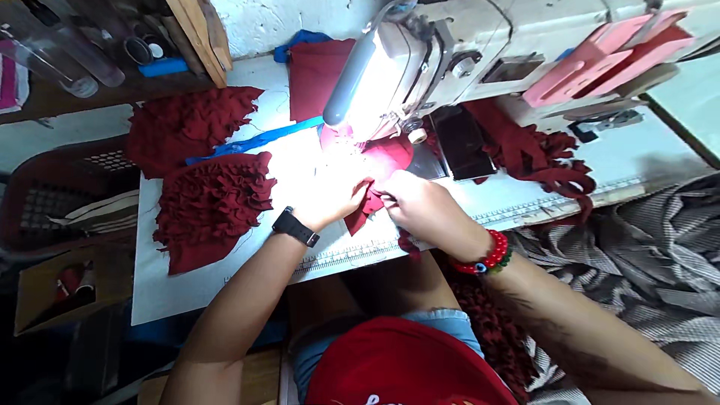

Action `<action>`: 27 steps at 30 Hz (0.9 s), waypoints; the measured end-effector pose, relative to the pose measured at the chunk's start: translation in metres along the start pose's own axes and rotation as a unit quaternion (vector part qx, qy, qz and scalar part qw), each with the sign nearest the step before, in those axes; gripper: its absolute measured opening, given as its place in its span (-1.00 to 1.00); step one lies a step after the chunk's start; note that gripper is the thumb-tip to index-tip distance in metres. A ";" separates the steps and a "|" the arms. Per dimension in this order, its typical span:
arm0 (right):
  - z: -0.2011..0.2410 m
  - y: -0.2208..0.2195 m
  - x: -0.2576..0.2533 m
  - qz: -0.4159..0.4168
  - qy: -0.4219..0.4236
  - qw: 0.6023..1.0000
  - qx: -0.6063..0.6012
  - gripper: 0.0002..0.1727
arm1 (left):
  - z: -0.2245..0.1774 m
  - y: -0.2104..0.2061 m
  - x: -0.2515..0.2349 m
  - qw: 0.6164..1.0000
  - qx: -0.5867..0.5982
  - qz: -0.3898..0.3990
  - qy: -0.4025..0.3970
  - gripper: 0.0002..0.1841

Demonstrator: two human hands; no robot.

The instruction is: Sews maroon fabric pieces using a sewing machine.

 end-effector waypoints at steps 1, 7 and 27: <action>-0.005 0.005 0.000 0.002 -0.018 0.999 -0.042 -0.86 | 0.002 0.001 -0.001 1.000 0.000 0.013 0.005 -0.72; -0.026 0.020 0.002 0.056 -0.103 0.949 -0.294 -0.79 | 0.001 0.000 -0.009 0.999 0.006 0.015 0.036 -0.71; -0.030 0.003 -0.022 -0.030 -0.055 0.984 -0.169 -0.86 | 0.007 -0.007 -0.007 0.997 -0.010 -0.070 -0.010 -0.75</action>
Point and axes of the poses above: each hand's wrist, its own x-axis away from the middle knuckle, its own y-axis out of the back of the hand, z = x × y, the point moved 2 cm from there along -x, towards the middle knuckle, and after that the axes turned 9 degrees about z, right-handed, at the moved point
